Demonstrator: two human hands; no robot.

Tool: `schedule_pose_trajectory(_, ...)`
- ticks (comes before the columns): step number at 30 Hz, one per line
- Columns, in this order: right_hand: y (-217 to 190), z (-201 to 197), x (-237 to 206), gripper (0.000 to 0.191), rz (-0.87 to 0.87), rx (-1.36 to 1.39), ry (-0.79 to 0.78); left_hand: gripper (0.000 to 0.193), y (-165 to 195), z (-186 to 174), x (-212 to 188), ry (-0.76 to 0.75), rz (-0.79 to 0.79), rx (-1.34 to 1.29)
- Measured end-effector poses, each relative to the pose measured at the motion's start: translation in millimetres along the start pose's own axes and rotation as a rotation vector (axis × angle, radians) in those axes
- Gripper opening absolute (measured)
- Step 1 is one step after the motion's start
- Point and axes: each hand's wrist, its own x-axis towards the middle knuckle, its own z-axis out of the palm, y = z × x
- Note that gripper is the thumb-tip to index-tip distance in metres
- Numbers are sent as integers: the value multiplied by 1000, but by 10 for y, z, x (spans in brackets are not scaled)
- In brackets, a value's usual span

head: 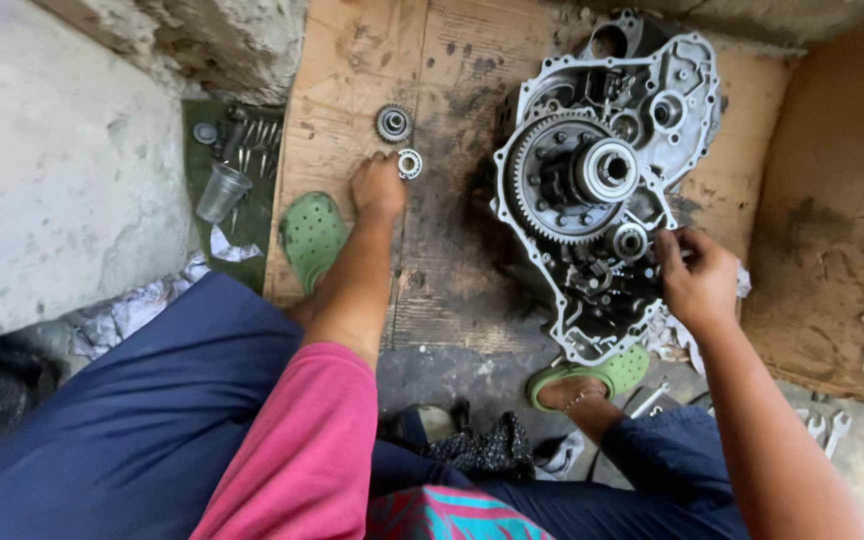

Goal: The person sits on the floor and assembles a motorcycle engine casing. They place gears and bearings into the casing, wipe parts with a cloth, and use a wrench to tighten components.

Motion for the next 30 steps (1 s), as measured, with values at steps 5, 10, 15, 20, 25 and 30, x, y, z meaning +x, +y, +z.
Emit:
schedule_pose_trajectory(5,-38,-38,-7,30,80,75,-67,39,-35,56,145,-14,116,15)
schedule_pose_trajectory(10,12,-43,-11,27,17,106,-64,50,18,87,204,-21,206,56)
schedule_pose_trajectory(15,89,-25,-30,25,25,164,-57,51,102,75,249,-67,219,120)
schedule_pose_trajectory(20,69,-50,-25,21,-45,177,-26,56,267,-140,301,-57,245,129)
schedule_pose_trajectory(25,47,-78,-20,23,9,178,0,50,338,-312,372,-179,-87,-168)
schedule_pose_trajectory(30,118,-34,-23,25,18,218,34,35,262,-683,485,-505,-280,-1185)
